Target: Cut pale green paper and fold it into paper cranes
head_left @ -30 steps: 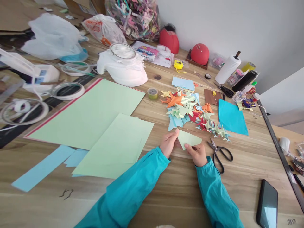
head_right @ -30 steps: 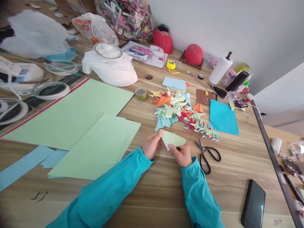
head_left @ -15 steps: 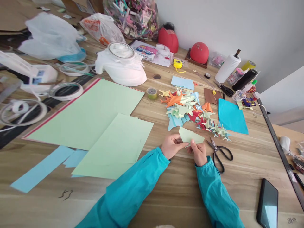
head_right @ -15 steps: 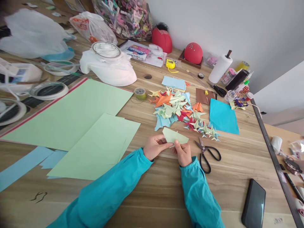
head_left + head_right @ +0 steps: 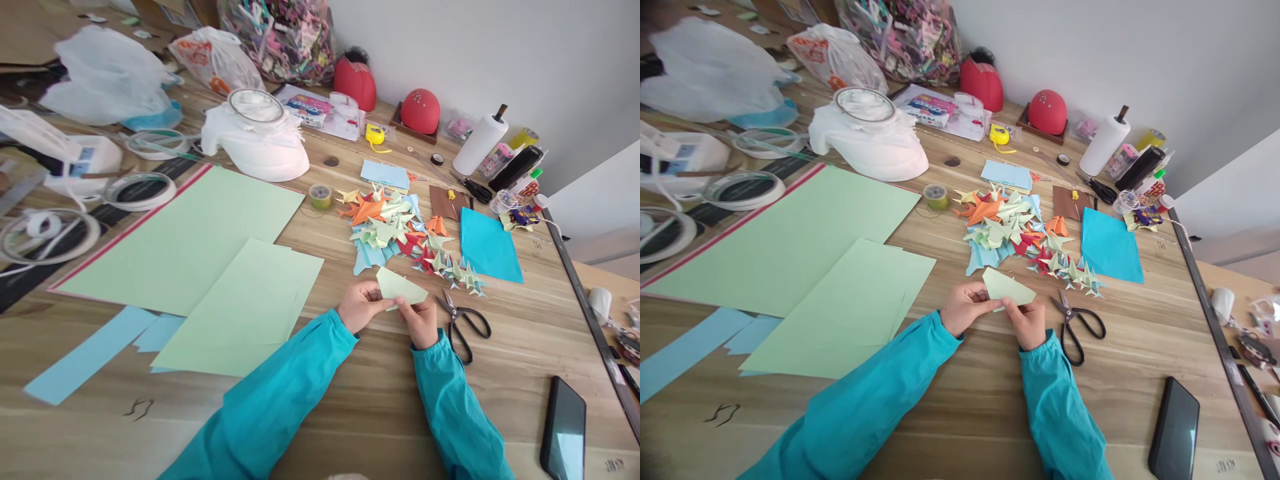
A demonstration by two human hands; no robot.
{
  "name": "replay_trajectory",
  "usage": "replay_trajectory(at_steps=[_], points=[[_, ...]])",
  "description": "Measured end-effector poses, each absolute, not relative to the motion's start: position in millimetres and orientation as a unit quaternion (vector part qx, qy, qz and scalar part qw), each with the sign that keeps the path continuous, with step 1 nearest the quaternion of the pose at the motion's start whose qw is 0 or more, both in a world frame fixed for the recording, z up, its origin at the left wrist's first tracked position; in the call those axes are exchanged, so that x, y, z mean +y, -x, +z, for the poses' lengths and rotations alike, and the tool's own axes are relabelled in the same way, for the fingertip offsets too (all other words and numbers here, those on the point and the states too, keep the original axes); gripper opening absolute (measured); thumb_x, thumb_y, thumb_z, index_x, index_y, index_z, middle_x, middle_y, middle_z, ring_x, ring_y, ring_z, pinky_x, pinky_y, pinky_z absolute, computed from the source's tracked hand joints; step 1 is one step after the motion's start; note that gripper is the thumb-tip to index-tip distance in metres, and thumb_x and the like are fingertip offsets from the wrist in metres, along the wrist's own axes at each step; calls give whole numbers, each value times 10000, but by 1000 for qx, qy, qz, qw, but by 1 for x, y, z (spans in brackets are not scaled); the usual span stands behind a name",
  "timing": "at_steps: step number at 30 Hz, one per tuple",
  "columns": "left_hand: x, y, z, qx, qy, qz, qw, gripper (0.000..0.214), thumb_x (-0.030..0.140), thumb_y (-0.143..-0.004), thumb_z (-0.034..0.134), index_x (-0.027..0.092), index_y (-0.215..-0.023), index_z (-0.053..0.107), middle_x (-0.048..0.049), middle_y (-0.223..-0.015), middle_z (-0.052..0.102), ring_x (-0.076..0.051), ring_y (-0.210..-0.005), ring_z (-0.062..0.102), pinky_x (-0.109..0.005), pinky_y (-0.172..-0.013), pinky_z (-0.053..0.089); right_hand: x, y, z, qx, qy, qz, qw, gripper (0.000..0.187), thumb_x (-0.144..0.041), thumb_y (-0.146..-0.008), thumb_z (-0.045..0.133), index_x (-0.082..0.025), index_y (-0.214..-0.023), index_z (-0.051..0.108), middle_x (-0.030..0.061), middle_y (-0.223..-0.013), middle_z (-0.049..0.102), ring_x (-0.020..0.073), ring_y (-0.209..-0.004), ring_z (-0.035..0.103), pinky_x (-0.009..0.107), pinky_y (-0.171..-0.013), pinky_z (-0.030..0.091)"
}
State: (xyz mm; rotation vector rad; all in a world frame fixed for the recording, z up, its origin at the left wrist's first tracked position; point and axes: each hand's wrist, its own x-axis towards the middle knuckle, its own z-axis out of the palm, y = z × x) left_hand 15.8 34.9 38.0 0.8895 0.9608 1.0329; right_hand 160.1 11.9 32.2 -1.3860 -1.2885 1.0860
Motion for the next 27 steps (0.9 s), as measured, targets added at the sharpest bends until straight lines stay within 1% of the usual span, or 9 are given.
replay_trajectory(at_steps=[2,4,7,12,17,22,27], points=[[35,-16,37,427,-400,454,672,312,365,-492,854,162,-679,710,-23,-635,703,-166,-581,619,-269,-540,490,11,-160,32,-534,557,435,464,440,-523,-742,661,-189,-480,546,-13,-434,515,115,-421,438,258,-429,348],[35,-16,37,427,-401,450,674,320,374,-491,855,157,-675,708,-22,-627,697,-159,-569,607,-267,-535,484,11,-160,31,-536,556,433,465,432,-509,-775,635,-191,-495,552,-11,-441,523,120,-424,452,260,-431,356],[35,-16,37,430,-399,445,677,335,377,-483,857,149,-673,701,-14,-610,686,-141,-552,589,-256,-532,473,11,-160,31,-524,562,437,468,470,-539,-794,602,-189,-482,559,-5,-427,527,123,-411,465,261,-425,370],[36,-16,38,422,-386,444,690,350,367,-458,862,140,-650,678,-5,-591,677,-136,-548,588,-254,-537,477,11,-158,30,-503,570,440,477,575,-638,-803,526,-180,-460,583,5,-394,525,123,-386,468,258,-402,374],[35,-16,39,411,-387,443,696,338,358,-474,853,144,-673,683,-12,-616,689,-140,-559,594,-261,-543,482,11,-159,31,-512,582,428,465,667,-673,-843,420,-187,-416,579,16,-373,517,123,-372,462,265,-414,386],[35,-15,36,423,-395,437,689,328,350,-467,858,145,-651,681,-5,-590,671,-125,-529,562,-249,-514,451,10,-159,33,-500,587,440,461,726,-717,-853,314,-199,-443,616,33,-375,523,159,-437,535,284,-455,425],[36,-14,33,418,-400,437,689,322,365,-486,848,146,-653,683,-7,-591,662,-125,-525,548,-251,-505,445,10,-160,29,-462,579,462,488,723,-728,-846,310,-209,-441,610,45,-377,533,186,-486,574,304,-478,442]])
